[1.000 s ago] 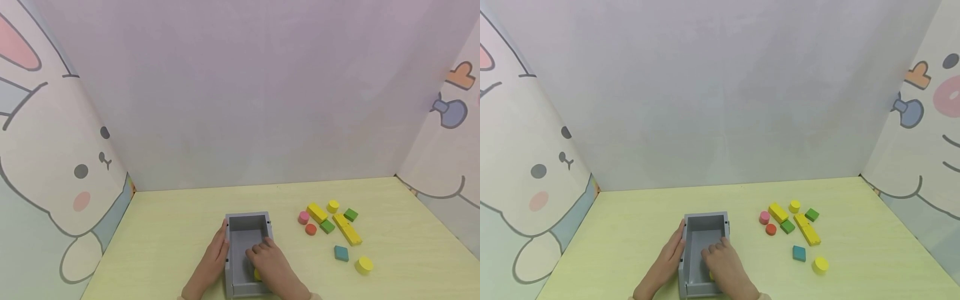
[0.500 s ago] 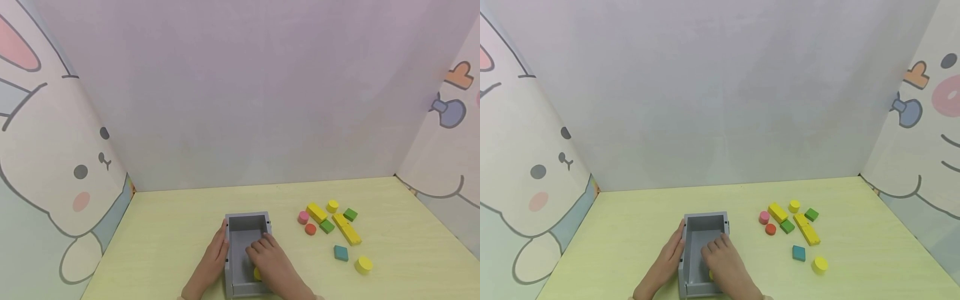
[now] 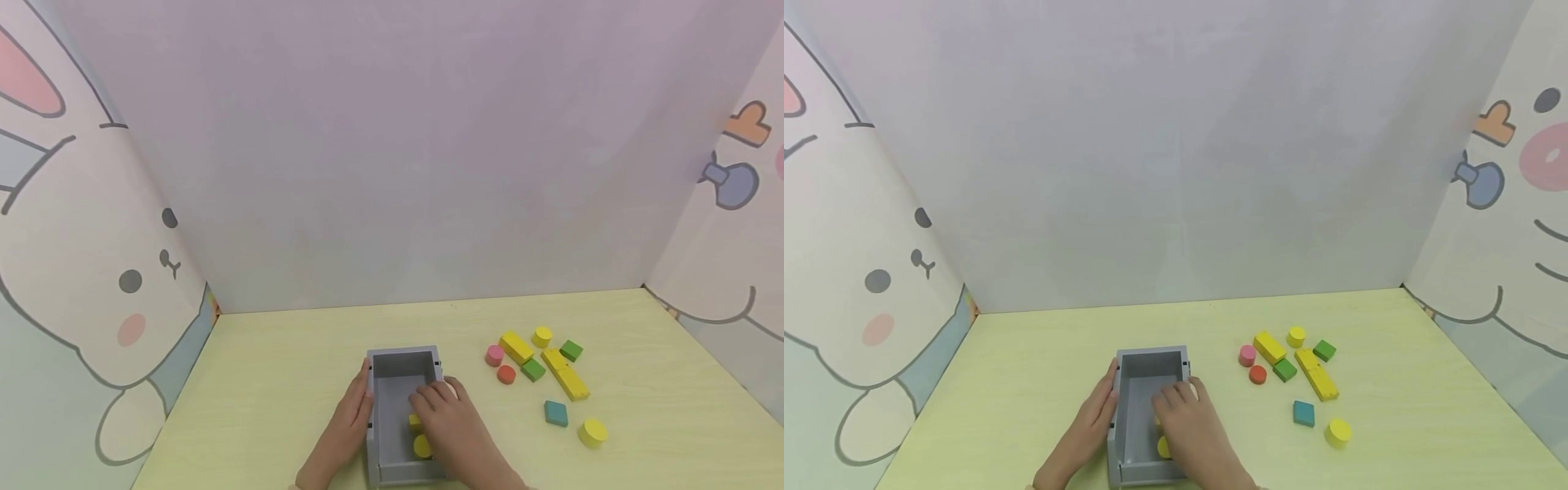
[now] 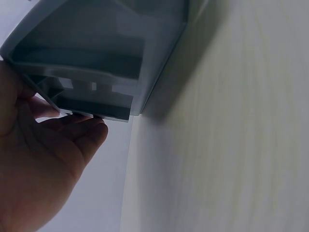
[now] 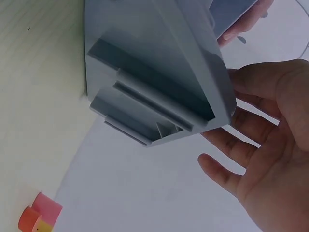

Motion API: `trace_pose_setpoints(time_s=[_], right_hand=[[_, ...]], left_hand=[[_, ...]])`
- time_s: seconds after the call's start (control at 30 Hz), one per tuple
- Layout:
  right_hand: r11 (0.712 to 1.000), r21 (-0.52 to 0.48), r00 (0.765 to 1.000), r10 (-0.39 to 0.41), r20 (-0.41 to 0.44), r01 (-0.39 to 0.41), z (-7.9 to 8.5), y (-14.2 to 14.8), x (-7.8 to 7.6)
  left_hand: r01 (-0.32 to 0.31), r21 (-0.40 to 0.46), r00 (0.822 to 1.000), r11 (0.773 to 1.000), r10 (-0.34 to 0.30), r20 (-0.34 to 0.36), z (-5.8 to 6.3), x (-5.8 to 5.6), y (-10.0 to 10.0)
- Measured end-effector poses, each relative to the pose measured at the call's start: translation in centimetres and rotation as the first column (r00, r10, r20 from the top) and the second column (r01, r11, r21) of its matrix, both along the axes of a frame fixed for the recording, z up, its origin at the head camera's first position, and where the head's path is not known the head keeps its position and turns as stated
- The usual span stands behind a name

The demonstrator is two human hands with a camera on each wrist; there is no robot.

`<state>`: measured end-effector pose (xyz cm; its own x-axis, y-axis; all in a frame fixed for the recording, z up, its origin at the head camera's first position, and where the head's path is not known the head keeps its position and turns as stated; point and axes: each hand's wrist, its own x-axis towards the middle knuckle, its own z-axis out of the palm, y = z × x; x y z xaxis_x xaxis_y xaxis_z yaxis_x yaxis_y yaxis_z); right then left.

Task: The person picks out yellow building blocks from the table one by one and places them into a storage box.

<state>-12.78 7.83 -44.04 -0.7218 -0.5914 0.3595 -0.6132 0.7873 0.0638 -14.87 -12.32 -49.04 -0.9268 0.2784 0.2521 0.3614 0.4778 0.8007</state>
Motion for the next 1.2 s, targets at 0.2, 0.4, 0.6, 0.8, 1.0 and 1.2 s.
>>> trace_pose_setpoints(time_s=[0.2,0.4,0.6,0.8,1.0,1.2], right_hand=[[1.0,-0.016,0.999,-0.018,-0.04,0.017,0.3,0.8,0.1],[0.996,-0.074,0.996,-0.061,-0.07,0.056,0.3,1.7,-0.1],[0.989,-0.057,0.991,-0.135,-0.017,0.134,0.4,2.7,-0.1],[0.983,-0.081,0.986,-0.166,-0.03,0.163,0.1,3.9,-0.3],[0.977,-0.15,0.978,-0.169,-0.121,0.151,-0.4,5.6,-0.7],[0.964,-0.159,0.969,-0.228,-0.094,0.212,-0.4,7.2,-0.9]], left_hand=[[-0.003,-0.006,1.0,1.0,0.003,-0.018,-0.3,-0.1,0.0],[-0.002,-0.011,1.0,1.0,0.002,-0.03,-0.3,-0.1,-0.1],[-0.007,-0.015,1.0,1.0,0.008,0.002,-0.2,0.0,0.0],[-0.01,-0.013,1.0,1.0,0.01,0.002,-0.2,0.0,0.0],[-0.006,-0.006,1.0,1.0,0.006,0.012,-0.2,0.0,0.0],[-0.004,-0.004,1.0,1.0,0.004,0.002,-0.2,0.0,0.0]])
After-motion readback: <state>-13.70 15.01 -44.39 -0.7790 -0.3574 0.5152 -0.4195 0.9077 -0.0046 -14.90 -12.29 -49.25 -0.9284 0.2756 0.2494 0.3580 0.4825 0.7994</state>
